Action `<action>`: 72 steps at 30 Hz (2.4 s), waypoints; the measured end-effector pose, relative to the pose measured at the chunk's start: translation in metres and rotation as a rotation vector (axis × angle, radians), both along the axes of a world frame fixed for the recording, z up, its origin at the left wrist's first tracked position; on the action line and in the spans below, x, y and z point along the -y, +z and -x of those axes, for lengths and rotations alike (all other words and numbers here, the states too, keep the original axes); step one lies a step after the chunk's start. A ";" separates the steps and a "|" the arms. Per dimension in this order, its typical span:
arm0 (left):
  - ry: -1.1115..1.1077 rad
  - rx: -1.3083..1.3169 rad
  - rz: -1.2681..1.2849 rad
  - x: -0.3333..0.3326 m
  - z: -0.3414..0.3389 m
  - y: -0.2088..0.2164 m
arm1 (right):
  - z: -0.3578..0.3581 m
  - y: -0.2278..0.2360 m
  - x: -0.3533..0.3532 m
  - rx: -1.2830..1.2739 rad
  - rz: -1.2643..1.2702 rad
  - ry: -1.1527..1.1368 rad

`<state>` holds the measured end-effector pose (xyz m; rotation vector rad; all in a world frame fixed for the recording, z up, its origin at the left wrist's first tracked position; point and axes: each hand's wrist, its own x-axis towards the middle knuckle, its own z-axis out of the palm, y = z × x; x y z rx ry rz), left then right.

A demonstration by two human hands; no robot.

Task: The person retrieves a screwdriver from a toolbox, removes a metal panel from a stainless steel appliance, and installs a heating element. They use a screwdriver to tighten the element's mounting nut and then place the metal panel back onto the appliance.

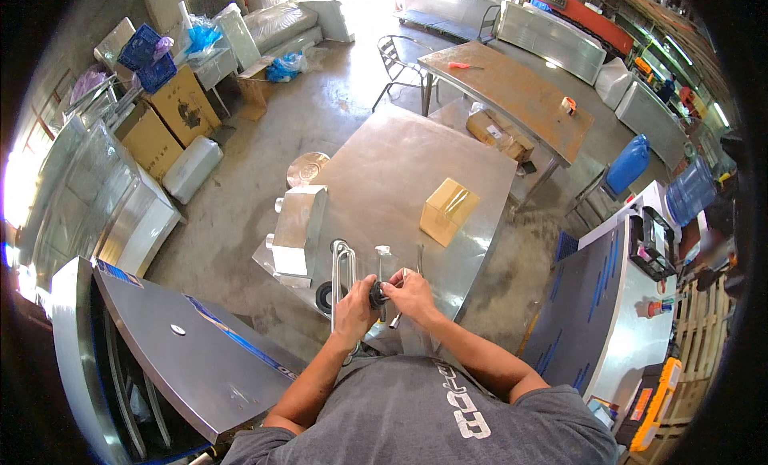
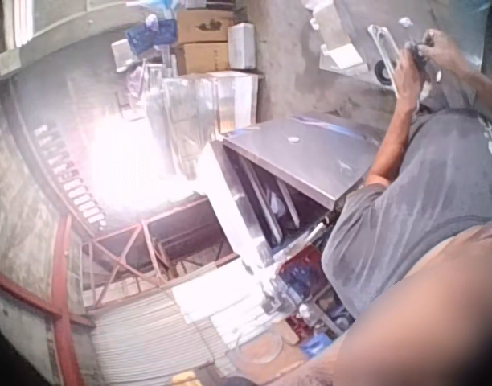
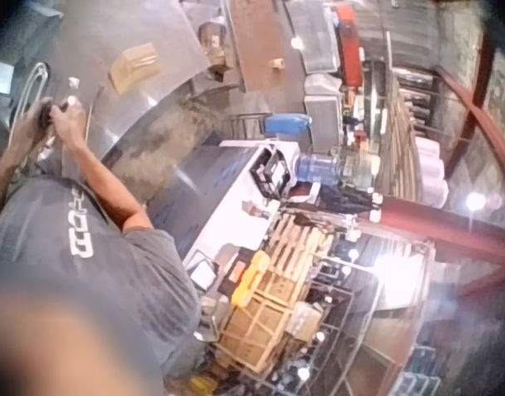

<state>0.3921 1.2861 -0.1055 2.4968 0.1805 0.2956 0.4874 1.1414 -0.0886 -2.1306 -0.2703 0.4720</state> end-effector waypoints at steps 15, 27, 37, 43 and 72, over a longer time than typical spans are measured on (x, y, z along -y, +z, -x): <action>-0.024 0.022 -0.043 0.003 -0.004 -0.010 | 0.011 -0.049 -0.003 -0.306 -0.363 -0.323; -0.003 -0.028 -0.092 0.008 -0.003 -0.009 | 0.005 -0.055 -0.001 -0.739 -0.477 -0.389; 0.008 -0.006 -0.091 0.009 -0.002 -0.013 | 0.002 -0.066 0.005 -0.710 -0.531 -0.327; -0.007 0.015 -0.082 0.010 -0.002 -0.014 | 0.009 -0.070 -0.008 -0.365 -0.457 -0.346; 0.025 0.011 -0.066 0.009 0.007 -0.014 | 0.018 -0.071 -0.005 -0.389 -0.400 -0.340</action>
